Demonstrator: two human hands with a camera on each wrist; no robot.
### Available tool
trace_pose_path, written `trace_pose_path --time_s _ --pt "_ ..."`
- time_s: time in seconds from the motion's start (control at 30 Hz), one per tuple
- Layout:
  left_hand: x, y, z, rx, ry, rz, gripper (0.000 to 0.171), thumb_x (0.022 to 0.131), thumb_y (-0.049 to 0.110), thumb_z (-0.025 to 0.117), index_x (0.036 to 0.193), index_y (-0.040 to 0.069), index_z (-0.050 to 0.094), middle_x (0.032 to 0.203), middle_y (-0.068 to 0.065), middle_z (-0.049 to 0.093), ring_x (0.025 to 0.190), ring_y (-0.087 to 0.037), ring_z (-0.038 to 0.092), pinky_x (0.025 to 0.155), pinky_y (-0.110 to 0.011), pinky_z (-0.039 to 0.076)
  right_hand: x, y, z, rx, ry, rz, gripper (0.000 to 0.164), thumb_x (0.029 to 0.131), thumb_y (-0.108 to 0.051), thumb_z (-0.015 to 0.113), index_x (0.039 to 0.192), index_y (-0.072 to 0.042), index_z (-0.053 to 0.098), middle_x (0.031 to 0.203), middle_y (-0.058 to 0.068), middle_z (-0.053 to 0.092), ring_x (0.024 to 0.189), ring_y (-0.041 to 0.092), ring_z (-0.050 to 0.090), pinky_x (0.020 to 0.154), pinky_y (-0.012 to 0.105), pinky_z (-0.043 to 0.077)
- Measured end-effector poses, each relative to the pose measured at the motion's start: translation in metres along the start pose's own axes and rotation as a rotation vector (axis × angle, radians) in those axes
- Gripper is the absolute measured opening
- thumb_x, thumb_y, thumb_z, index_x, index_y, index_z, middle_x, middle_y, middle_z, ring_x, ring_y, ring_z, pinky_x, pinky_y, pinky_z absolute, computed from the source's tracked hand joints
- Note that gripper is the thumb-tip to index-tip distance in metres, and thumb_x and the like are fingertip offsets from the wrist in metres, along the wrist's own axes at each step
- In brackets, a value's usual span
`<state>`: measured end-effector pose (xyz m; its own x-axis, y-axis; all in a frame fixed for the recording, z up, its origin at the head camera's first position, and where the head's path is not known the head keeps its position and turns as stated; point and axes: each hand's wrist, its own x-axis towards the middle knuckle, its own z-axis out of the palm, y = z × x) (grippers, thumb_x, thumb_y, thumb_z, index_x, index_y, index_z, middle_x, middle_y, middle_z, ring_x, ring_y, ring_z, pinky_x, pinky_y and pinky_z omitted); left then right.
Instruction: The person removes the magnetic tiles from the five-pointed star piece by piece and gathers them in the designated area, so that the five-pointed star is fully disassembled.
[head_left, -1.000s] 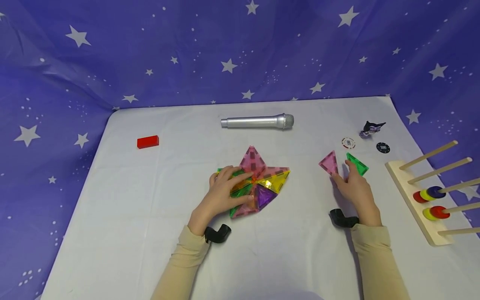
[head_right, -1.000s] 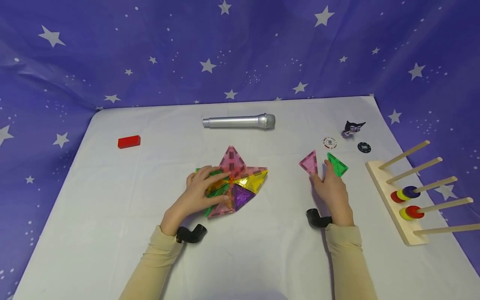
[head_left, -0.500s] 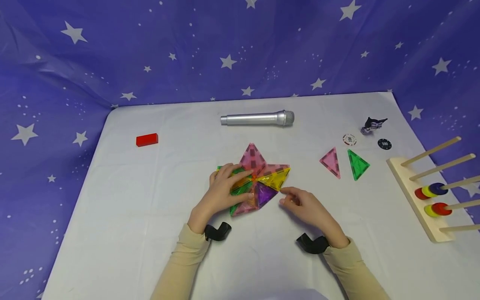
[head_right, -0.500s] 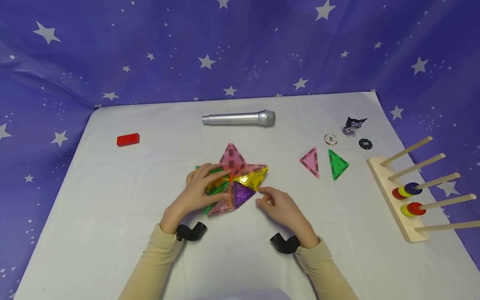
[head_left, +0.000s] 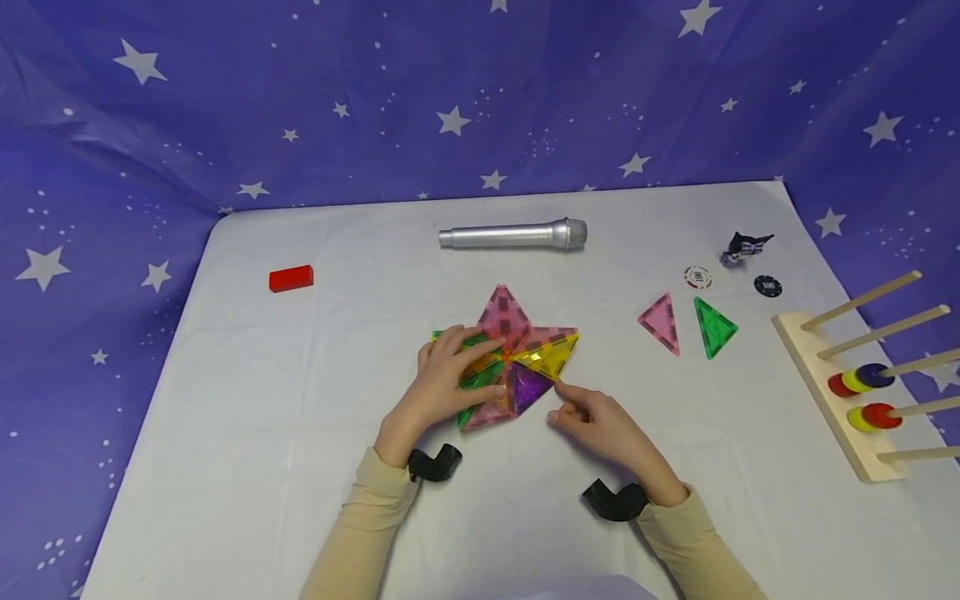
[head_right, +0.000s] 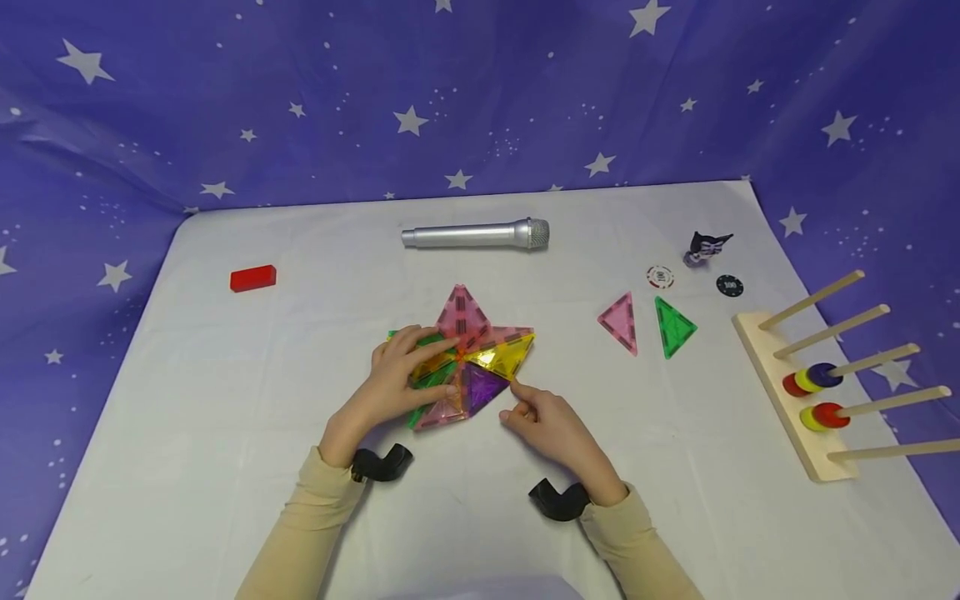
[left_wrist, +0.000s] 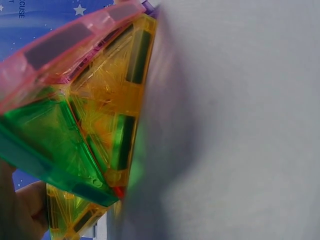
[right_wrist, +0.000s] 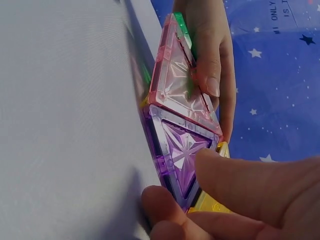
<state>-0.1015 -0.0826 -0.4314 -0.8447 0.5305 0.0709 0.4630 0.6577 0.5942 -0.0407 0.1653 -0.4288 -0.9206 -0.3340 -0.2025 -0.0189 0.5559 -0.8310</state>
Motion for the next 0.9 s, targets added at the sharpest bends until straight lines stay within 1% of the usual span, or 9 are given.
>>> trace_pose_path --time_s 0.17,0.37,0.5,0.57,0.73,0.8,0.9 --pt "0.0 0.001 0.0 0.005 0.002 -0.007 0.064 0.077 0.046 0.068 0.134 0.026 0.046 0.14 -0.009 0.034 0.13 -0.029 0.02 0.098 -0.055 0.013 -0.002 0.0 0.0 0.012 0.01 0.001 0.049 0.088 -0.019 0.06 0.123 0.013 0.048 0.069 -0.003 0.052 0.055 0.007 0.04 0.051 0.022 0.033" --pt "0.0 0.003 0.001 0.015 0.003 -0.014 0.065 0.076 0.046 0.068 0.134 0.026 0.046 0.139 -0.01 0.034 0.129 -0.028 0.021 0.097 -0.054 0.017 -0.002 0.002 -0.001 0.067 0.019 -0.011 0.043 0.088 -0.015 0.06 0.121 0.011 0.049 0.069 -0.001 0.052 0.057 0.008 0.042 0.053 0.022 0.035" --pt "0.001 0.004 0.0 0.021 0.004 -0.014 0.066 0.075 0.046 0.069 0.134 0.026 0.046 0.139 -0.01 0.035 0.129 -0.029 0.022 0.096 -0.053 0.019 -0.001 0.005 -0.001 0.103 0.011 0.007 0.042 0.088 -0.014 0.06 0.121 0.01 0.049 0.07 0.0 0.052 0.058 0.008 0.043 0.055 0.022 0.035" --pt "0.001 0.004 0.0 0.025 0.007 -0.014 0.066 0.075 0.046 0.069 0.134 0.026 0.046 0.139 -0.011 0.035 0.128 -0.03 0.022 0.096 -0.054 0.018 0.0 0.007 -0.003 0.142 0.005 0.03 0.042 0.088 -0.014 0.06 0.122 0.009 0.048 0.07 0.002 0.052 0.058 0.01 0.043 0.055 0.022 0.035" --pt "0.0 0.005 0.0 0.015 0.019 -0.013 0.067 0.075 0.046 0.07 0.133 0.025 0.047 0.138 -0.012 0.036 0.128 -0.031 0.022 0.097 -0.054 0.018 0.002 0.012 -0.006 0.298 -0.034 0.067 0.041 0.09 -0.01 0.056 0.124 0.01 0.044 0.074 0.012 0.054 0.059 0.016 0.047 0.054 0.024 0.041" --pt "0.0 0.005 0.0 0.014 0.021 -0.01 0.067 0.075 0.046 0.07 0.133 0.025 0.046 0.138 -0.012 0.036 0.128 -0.03 0.022 0.097 -0.054 0.018 0.002 0.013 -0.007 0.352 -0.049 0.074 0.039 0.091 -0.009 0.053 0.123 0.011 0.043 0.079 0.016 0.055 0.062 0.018 0.05 0.055 0.025 0.044" --pt "0.0 0.004 0.001 0.02 0.02 -0.008 0.067 0.075 0.047 0.069 0.134 0.026 0.046 0.138 -0.011 0.035 0.128 -0.03 0.022 0.097 -0.054 0.018 0.002 0.014 -0.008 0.397 -0.061 0.089 0.037 0.093 -0.009 0.051 0.123 0.011 0.043 0.091 0.019 0.056 0.07 0.019 0.055 0.057 0.026 0.047"
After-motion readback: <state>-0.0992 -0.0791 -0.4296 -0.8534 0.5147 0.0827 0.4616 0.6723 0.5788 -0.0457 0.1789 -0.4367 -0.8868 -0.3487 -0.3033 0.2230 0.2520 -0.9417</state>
